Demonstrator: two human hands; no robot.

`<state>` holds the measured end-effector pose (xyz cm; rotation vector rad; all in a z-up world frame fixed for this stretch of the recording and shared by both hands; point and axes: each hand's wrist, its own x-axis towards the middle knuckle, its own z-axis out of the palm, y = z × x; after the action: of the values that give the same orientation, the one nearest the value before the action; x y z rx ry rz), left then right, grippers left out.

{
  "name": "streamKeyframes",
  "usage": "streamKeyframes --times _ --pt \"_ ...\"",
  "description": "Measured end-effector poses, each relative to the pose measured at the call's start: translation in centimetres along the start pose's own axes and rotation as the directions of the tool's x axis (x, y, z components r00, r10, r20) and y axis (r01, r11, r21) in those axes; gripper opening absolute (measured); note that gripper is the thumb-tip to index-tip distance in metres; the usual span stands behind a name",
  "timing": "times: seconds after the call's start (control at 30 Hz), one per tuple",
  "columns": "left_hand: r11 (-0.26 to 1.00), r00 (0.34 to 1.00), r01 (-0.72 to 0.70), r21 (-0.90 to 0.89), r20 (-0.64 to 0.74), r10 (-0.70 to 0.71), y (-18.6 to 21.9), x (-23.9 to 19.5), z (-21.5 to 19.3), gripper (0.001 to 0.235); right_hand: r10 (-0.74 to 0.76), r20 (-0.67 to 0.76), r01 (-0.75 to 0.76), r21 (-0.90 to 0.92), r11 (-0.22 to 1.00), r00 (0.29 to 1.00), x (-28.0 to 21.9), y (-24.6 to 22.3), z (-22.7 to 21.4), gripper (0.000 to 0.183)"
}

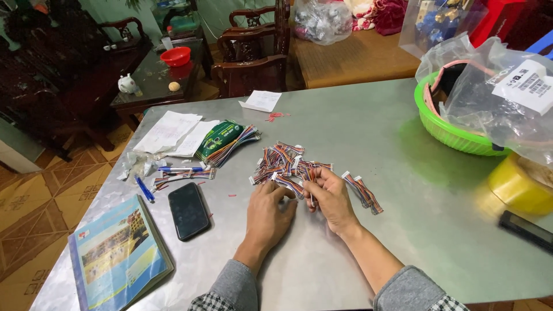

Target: Sorting and untangling small electronic wire harnesses on a table.

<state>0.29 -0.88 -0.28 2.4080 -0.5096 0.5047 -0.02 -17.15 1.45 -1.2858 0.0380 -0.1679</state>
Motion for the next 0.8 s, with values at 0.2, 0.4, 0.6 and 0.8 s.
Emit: streamKeyframes --times 0.2,0.4,0.6,0.8 --pt "0.999 1.0 0.01 -0.032 0.013 -0.009 -0.4 0.1 0.4 0.008 0.025 0.014 -0.025 -0.027 0.999 1.0 0.5 0.7 -0.5 0.009" --pt "0.946 0.975 0.223 -0.235 0.034 -0.221 1.0 0.4 -1.4 0.009 0.016 0.037 -0.014 -0.03 0.999 0.999 0.4 0.6 -0.6 0.009" --pt "0.771 0.94 0.317 -0.552 0.075 -0.333 0.5 0.4 -1.5 0.01 -0.038 0.055 0.043 -0.081 0.996 0.998 -0.1 0.6 0.0 0.014" --pt "0.71 0.934 0.314 -0.63 0.07 -0.351 0.2 0.5 -1.4 0.011 -0.113 0.126 0.136 -0.187 0.973 0.986 -0.2 0.5 0.2 0.011"
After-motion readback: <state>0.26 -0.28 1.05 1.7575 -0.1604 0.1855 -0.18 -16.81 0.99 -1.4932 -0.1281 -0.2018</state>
